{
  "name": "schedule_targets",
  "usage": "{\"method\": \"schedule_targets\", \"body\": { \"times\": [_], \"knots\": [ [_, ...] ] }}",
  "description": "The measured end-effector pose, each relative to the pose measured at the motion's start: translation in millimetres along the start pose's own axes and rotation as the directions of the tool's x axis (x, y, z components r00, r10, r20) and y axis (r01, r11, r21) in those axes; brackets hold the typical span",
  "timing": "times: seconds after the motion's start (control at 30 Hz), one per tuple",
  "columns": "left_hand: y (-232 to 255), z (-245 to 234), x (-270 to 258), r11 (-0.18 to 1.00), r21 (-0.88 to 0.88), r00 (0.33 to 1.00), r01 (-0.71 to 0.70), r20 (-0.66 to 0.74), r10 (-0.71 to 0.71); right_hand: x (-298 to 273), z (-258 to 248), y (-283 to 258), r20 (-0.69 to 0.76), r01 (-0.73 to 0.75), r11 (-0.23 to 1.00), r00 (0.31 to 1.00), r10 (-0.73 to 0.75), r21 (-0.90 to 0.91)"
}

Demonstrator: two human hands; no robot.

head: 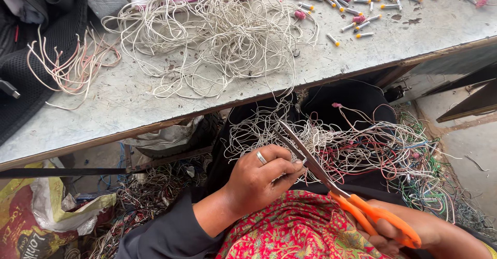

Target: The person sits on the floor and uses orange-handled scissors to cut tangled white and green wires into shorter pieces. The cut wire segments are dropped into a pile on the floor.

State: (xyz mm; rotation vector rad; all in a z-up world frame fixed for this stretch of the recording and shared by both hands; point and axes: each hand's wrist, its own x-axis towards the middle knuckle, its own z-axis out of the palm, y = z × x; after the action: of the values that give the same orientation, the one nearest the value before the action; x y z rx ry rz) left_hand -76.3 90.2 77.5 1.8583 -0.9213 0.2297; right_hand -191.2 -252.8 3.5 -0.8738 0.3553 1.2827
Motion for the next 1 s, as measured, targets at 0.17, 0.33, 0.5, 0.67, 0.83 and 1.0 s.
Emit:
{"method": "schedule_targets", "body": {
  "times": [0.17, 0.33, 0.5, 0.67, 0.83, 1.0],
  "knots": [
    [0, -3, 4, 0.999, 0.01, 0.999, 0.051, 0.015, -0.051, 9, -5, 7, -0.032, 0.017, 0.999, 0.999, -0.016, 0.038],
    [2, -4, 7, 0.997, 0.019, 0.997, 0.074, -0.018, -0.074, 11, -19, 16, 0.036, 0.054, 0.996, 0.998, -0.051, -0.073],
    [4, -4, 8, 0.997, 0.014, 0.995, 0.077, -0.059, -0.076, 3, -15, 11, 0.157, 0.152, 0.976, 0.979, -0.128, -0.154],
    [0, -3, 4, 0.998, -0.005, 0.996, 0.063, -0.065, -0.063, -2, -2, 2, 0.16, 0.137, 0.965, 0.982, -0.103, -0.222],
    [3, -2, 7, 0.998, -0.034, 0.998, 0.059, -0.023, -0.06, 1, 4, -2, 0.044, 0.077, 0.954, 0.997, -0.067, -0.289],
    [3, 0, 7, 0.996, -0.063, 0.998, 0.065, -0.021, -0.067, 5, -1, 2, 0.258, 0.292, 0.924, 0.939, -0.228, -0.248]
  ]
}}
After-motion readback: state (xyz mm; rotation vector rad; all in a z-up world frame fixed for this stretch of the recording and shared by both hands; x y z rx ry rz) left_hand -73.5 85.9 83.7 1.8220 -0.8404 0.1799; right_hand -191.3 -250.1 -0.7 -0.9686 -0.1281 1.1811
